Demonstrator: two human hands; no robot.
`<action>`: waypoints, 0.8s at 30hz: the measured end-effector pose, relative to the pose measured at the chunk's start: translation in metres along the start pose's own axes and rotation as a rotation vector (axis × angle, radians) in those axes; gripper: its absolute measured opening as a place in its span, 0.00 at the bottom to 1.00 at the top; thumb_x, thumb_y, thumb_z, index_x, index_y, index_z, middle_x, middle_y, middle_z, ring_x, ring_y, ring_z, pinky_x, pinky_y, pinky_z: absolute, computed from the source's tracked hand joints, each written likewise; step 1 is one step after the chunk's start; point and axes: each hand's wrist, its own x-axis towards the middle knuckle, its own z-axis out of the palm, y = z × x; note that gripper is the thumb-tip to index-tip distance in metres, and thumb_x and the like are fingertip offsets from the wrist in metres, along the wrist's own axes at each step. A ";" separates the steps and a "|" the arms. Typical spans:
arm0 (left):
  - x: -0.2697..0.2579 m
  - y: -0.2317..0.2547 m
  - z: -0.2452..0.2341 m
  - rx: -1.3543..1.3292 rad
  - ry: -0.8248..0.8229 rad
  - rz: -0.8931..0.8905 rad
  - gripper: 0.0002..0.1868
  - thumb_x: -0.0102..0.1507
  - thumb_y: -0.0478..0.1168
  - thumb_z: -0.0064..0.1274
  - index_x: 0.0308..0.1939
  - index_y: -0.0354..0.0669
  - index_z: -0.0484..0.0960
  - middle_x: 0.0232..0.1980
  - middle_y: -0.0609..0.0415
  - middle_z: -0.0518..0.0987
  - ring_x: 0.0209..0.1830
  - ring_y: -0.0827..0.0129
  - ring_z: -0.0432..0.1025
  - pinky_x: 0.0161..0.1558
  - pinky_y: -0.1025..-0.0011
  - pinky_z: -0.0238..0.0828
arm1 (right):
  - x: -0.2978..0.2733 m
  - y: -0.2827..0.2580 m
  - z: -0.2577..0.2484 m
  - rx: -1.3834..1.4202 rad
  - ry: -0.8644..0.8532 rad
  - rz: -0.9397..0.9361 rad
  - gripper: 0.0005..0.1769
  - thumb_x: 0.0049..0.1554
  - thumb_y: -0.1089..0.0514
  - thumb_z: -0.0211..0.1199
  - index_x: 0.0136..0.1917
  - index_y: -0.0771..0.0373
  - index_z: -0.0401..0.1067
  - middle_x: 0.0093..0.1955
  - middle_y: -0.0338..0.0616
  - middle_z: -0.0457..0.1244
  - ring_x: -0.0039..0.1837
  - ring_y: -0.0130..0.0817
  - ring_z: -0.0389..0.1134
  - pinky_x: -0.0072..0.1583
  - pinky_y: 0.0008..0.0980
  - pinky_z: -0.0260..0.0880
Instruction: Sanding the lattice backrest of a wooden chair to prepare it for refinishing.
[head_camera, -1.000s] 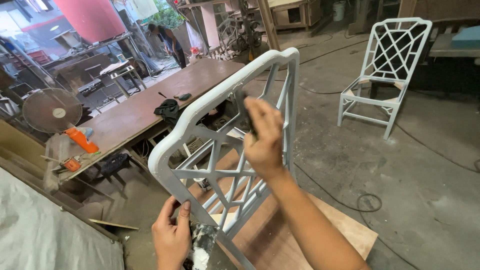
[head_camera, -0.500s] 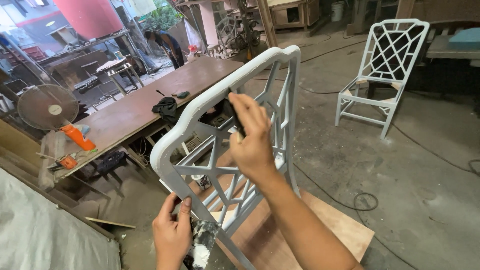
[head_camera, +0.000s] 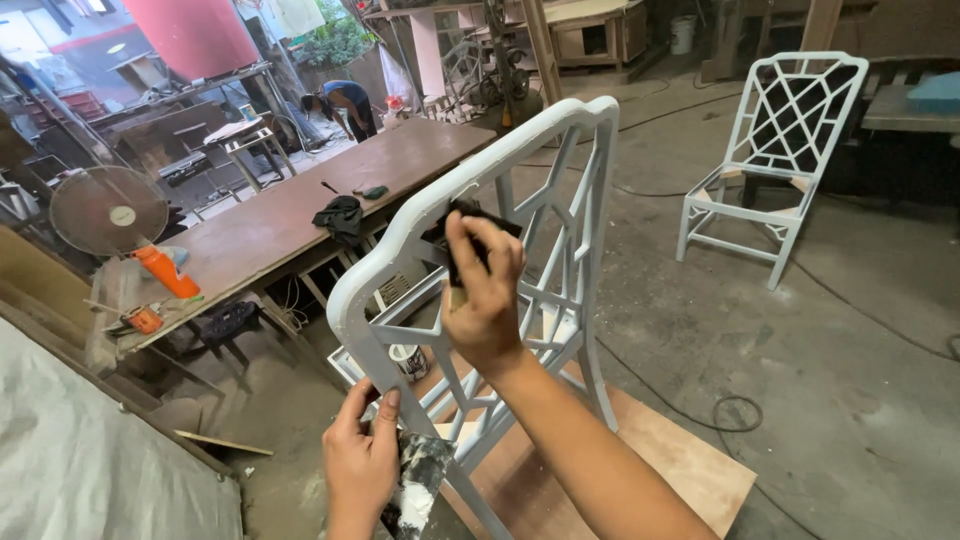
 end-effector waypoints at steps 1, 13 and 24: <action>0.000 0.004 -0.001 0.004 -0.010 -0.005 0.20 0.64 0.55 0.48 0.56 0.56 0.84 0.36 0.63 0.86 0.11 0.75 0.51 0.23 0.69 0.51 | -0.002 -0.005 -0.005 -0.067 -0.032 -0.048 0.53 0.48 0.85 0.54 0.82 0.56 0.50 0.68 0.49 0.56 0.71 0.45 0.57 0.72 0.41 0.62; 0.000 0.010 -0.004 -0.050 -0.029 0.050 0.21 0.65 0.54 0.48 0.57 0.53 0.85 0.23 0.63 0.77 0.12 0.77 0.50 0.22 0.71 0.47 | 0.059 -0.023 -0.059 0.042 -0.246 0.429 0.39 0.47 0.73 0.45 0.73 0.63 0.65 0.70 0.50 0.61 0.72 0.45 0.58 0.74 0.47 0.58; -0.001 0.008 -0.005 -0.051 -0.026 0.066 0.21 0.65 0.55 0.48 0.57 0.58 0.86 0.15 0.64 0.61 0.13 0.77 0.49 0.22 0.72 0.45 | 0.025 -0.072 -0.032 -0.021 -0.251 0.201 0.43 0.44 0.78 0.49 0.74 0.68 0.61 0.69 0.52 0.60 0.70 0.50 0.61 0.73 0.51 0.58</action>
